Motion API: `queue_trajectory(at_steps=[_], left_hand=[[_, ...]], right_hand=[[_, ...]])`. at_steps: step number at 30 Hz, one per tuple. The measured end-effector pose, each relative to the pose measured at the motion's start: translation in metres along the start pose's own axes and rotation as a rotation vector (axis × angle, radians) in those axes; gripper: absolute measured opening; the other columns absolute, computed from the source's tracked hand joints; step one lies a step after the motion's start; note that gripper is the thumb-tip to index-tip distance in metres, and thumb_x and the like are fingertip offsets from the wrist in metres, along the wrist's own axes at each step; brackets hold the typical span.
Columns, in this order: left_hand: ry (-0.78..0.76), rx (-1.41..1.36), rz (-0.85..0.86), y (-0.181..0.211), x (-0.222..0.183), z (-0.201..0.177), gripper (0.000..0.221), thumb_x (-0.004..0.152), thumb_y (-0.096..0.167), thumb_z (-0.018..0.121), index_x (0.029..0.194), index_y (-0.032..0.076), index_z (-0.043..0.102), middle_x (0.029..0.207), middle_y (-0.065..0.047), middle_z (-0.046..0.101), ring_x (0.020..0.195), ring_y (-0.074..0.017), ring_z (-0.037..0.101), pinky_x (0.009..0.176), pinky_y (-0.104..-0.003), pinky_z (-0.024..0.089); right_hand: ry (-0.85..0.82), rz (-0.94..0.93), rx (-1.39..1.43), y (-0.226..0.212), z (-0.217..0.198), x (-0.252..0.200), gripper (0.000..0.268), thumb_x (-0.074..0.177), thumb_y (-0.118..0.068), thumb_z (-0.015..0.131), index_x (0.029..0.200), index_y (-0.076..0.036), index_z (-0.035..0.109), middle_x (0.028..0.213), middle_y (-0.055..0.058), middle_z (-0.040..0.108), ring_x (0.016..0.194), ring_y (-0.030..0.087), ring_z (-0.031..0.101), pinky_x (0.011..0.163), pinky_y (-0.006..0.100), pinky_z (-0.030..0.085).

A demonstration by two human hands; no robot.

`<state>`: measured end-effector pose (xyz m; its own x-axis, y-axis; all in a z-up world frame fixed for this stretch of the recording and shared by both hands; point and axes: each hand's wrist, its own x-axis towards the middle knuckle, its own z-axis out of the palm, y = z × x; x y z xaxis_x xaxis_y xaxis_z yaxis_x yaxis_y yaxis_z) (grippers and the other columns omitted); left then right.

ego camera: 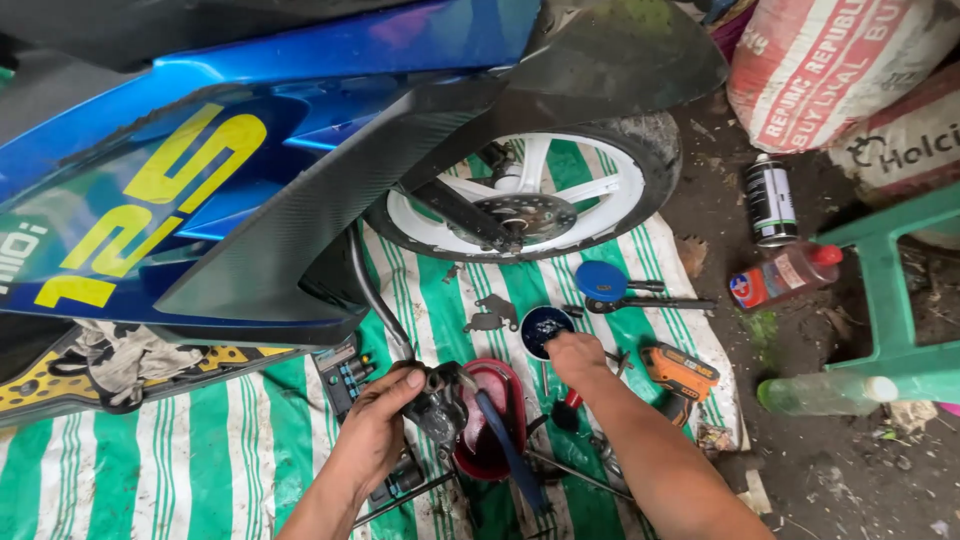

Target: The person works on the front brake caliper of a blue scooter, holding the caliper in their hands and fitting brake pads and small hardware into it by hand. They pick up small parts from the tarp, press components into the caliper, and hold the assembly up against the brake disc while continuing to work on it.

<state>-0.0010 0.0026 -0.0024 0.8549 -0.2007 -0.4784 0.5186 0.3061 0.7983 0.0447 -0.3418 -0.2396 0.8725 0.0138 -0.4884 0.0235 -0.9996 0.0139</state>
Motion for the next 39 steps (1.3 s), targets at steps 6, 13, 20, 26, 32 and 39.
queue_trajectory(at_steps=[6, 13, 20, 26, 32, 39], left_hand=[[-0.057, 0.028, 0.025, 0.009, -0.012, 0.006, 0.025, 0.093, 0.018, 0.083, 0.100, -0.007, 0.086, 0.095, -0.016, 0.081, 0.093, -0.0307, 0.073, 0.089, -0.042, 0.052], [0.014, -0.002, -0.001, 0.002, -0.005, -0.001, 0.023, 0.089, 0.014, 0.087, 0.102, -0.006, 0.088, 0.097, -0.012, 0.081, 0.103, -0.0297, 0.072, 0.100, -0.042, 0.049], [-0.017, -0.042, 0.025, -0.012, 0.008, -0.015, 0.026, 0.087, 0.016, 0.086, 0.104, -0.004, 0.088, 0.107, -0.015, 0.086, 0.116, -0.0297, 0.072, 0.116, -0.042, 0.043], [0.031, -0.076, -0.055, -0.018, 0.020, -0.022, 0.042, 0.086, 0.007, 0.085, 0.126, -0.004, 0.084, 0.128, -0.019, 0.084, 0.141, -0.0305, 0.066, 0.128, -0.043, 0.038], [-0.101, 0.030, -0.015, 0.000, 0.005, 0.004, 0.040, 0.088, 0.009, 0.086, 0.127, -0.003, 0.083, 0.121, -0.016, 0.082, 0.115, -0.0307, 0.072, 0.103, -0.043, 0.051], [-0.116, 0.181, -0.029, 0.018, -0.010, 0.023, 0.056, 0.082, 0.034, 0.088, 0.132, 0.009, 0.083, 0.157, -0.012, 0.074, 0.154, -0.0297, 0.061, 0.131, -0.049, 0.041]], right_hand=[[-0.087, 0.062, -0.087, -0.015, 0.010, 0.016, 0.034, 0.096, -0.012, 0.062, 0.115, -0.026, 0.087, 0.119, 0.004, 0.082, 0.114, 0.032, 0.078, 0.090, 0.044, 0.065], [-0.224, 0.136, -0.009, -0.022, -0.023, 0.002, 0.036, 0.098, -0.009, 0.064, 0.125, -0.022, 0.085, 0.127, 0.006, 0.081, 0.119, 0.030, 0.077, 0.092, 0.044, 0.067], [-0.126, 0.165, 0.117, -0.012, -0.014, 0.000, 0.048, 0.101, -0.005, 0.055, 0.145, -0.021, 0.068, 0.140, 0.011, 0.068, 0.125, 0.038, 0.073, 0.094, 0.052, 0.067], [-0.054, 0.212, 1.147, -0.013, -0.100, -0.087, 0.054, 0.092, -0.010, 0.078, 0.144, -0.020, 0.067, 0.136, 0.009, 0.066, 0.115, 0.027, 0.065, 0.095, 0.041, 0.057], [-0.020, -0.918, 2.213, -0.056, -0.156, -0.193, 0.037, 0.097, 0.003, 0.070, 0.132, -0.005, 0.074, 0.100, 0.009, 0.070, 0.081, 0.019, 0.060, 0.069, 0.034, 0.055], [0.274, -0.791, 2.184, -0.096, -0.152, -0.230, 0.051, 0.096, 0.015, 0.069, 0.144, -0.002, 0.073, 0.110, 0.012, 0.069, 0.083, 0.024, 0.055, 0.066, 0.041, 0.047]])
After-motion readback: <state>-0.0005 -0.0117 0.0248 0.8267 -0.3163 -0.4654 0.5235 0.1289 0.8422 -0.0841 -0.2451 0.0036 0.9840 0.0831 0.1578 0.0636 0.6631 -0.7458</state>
